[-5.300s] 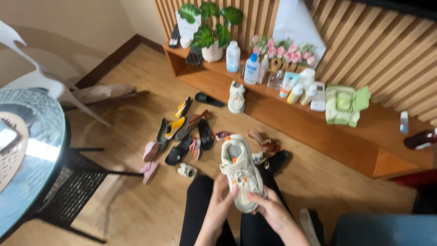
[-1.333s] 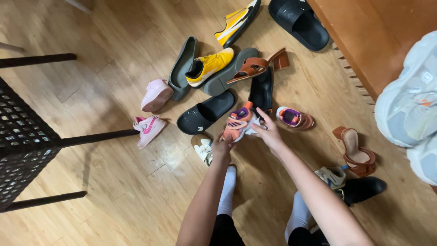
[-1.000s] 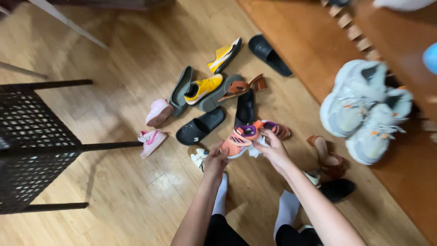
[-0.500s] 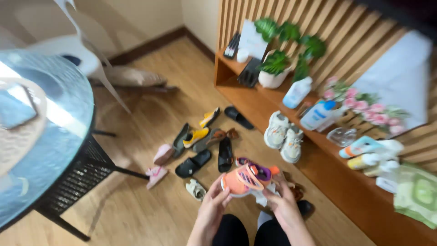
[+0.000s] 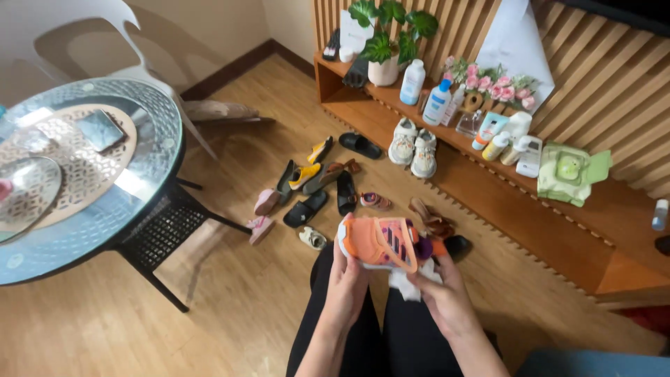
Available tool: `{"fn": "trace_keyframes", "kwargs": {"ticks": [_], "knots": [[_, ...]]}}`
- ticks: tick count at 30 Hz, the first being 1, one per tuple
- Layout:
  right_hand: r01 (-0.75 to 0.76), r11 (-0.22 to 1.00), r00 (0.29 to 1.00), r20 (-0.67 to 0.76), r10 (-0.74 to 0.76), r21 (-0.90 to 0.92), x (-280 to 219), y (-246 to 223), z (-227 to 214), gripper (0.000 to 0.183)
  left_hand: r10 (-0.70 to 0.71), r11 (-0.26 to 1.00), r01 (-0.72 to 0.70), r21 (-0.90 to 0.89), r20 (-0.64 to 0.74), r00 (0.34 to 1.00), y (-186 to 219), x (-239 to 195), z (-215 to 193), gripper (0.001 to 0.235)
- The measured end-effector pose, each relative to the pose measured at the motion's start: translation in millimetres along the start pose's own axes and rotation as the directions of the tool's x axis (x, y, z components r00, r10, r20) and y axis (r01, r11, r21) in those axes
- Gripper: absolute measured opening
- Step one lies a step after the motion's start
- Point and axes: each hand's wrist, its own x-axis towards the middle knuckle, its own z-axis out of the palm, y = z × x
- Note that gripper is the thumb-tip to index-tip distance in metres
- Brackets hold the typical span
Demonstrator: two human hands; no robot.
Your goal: Cleaning various pairs of shoes using wet wipes.
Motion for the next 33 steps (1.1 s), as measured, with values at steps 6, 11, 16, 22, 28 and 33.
{"fn": "trace_keyframes", "kwargs": {"ticks": [6,11,16,22,28,33], "knots": [[0.038,0.923,0.998,-0.03,-0.054,-0.383,-41.5,-49.4,-11.7,0.039,0.039,0.999,-0.04,-0.015,-0.073,0.997,13.1,-18.2,33.8,0.079],[0.405,0.766,0.908,0.117,-0.403,-0.5,-73.3,-92.1,26.9,0.048,-0.276,0.957,0.289,-0.004,-0.306,0.911,14.2,-34.6,37.6,0.078],[0.739,0.274,0.618,0.457,-0.64,-0.615,-81.5,-101.4,56.5,0.025,-0.127,0.855,0.124,0.504,-0.028,0.991,33.7,-40.3,61.0,0.078],[0.812,0.363,0.584,0.627,-0.517,-0.457,-77.2,-102.0,67.1,0.035,-0.011,0.607,-0.162,0.778,0.213,0.977,36.2,-47.2,57.1,0.062],[0.802,0.28,0.578,0.563,-0.591,-0.528,-78.1,-112.9,62.6,0.044,0.004,0.601,-0.208,0.772,0.257,0.966,36.6,-41.3,63.3,0.069],[0.863,0.123,0.479,0.717,-0.507,-0.49,-79.4,-111.0,63.3,0.029,-0.031,0.609,-0.181,0.772,0.251,0.967,31.5,-38.6,60.6,0.063]]}}
